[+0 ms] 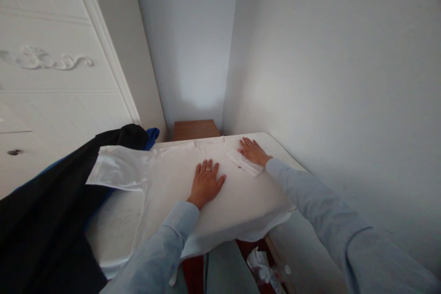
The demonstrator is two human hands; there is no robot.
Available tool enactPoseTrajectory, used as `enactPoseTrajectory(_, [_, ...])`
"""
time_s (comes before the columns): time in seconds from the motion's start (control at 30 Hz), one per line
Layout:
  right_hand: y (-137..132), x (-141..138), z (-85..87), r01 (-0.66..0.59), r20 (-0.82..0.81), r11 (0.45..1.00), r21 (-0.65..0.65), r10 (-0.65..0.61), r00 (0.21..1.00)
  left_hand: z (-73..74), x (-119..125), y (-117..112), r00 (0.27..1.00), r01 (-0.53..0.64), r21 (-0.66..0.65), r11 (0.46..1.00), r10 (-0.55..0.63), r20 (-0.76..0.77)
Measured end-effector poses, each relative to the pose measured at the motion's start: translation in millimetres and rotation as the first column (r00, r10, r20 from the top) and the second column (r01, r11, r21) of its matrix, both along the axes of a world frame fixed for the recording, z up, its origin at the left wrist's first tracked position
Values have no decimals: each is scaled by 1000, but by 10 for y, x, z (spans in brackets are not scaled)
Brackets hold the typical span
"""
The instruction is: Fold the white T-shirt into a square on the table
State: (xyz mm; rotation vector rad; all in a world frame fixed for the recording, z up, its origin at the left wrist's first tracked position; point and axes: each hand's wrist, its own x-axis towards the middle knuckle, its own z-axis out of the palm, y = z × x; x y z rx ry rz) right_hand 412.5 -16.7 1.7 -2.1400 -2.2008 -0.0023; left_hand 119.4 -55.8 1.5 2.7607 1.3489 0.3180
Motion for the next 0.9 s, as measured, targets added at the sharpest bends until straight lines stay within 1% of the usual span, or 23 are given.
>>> enactPoseTrajectory(0.1, [-311,-261,-21,-173,-25,985,-29,172,985,15,1,-13,1000,-4,17,1000,4,-3])
enactPoseTrajectory(0.2, [-693,-448,-38,-343,-108,937,-70,335,936,24,3,-20,1000,0,22,1000,0,-3])
enactPoseTrajectory(0.27, [-910,-486,-23,-402,-153,911,-96,386,910,25,5,-20,1000,4,20,1000,-4,-5])
enactPoseTrajectory(0.33, [-1061,-451,7,-429,-194,896,-113,404,894,24,8,-17,1000,6,13,1000,-6,-12])
enactPoseTrajectory(0.4, [-1148,-362,33,-426,-233,897,-114,393,890,18,9,-12,1000,7,9,1000,-7,-16])
enactPoseTrajectory(0.47, [-1197,-250,34,-384,-241,918,-96,353,904,10,9,-8,1000,6,7,1000,-5,-15])
enactPoseTrajectory(0.57, [-1258,-106,-23,-231,-171,973,-17,224,959,-3,6,-3,1000,7,8,1000,-7,-7])
enactPoseTrajectory(0.63, [-1303,-48,-85,-136,-123,990,26,138,983,-7,5,-3,1000,9,11,1000,-9,-6])
enactPoseTrajectory(0.7, [-1346,-19,-141,-127,-97,992,7,127,987,-5,5,-3,1000,7,10,1000,-7,-8])
enactPoseTrajectory(0.8, [-1378,2,-184,-177,-77,983,-40,173,982,4,6,-5,1000,2,6,1000,-2,-11])
enactPoseTrajectory(0.83, [-1376,10,-186,-168,-69,985,-32,166,984,7,6,-5,1000,1,6,1000,-1,-12])
enactPoseTrajectory(0.9, [-1356,35,-183,-105,-50,994,13,105,993,11,6,-6,1000,2,6,1000,-2,-16])
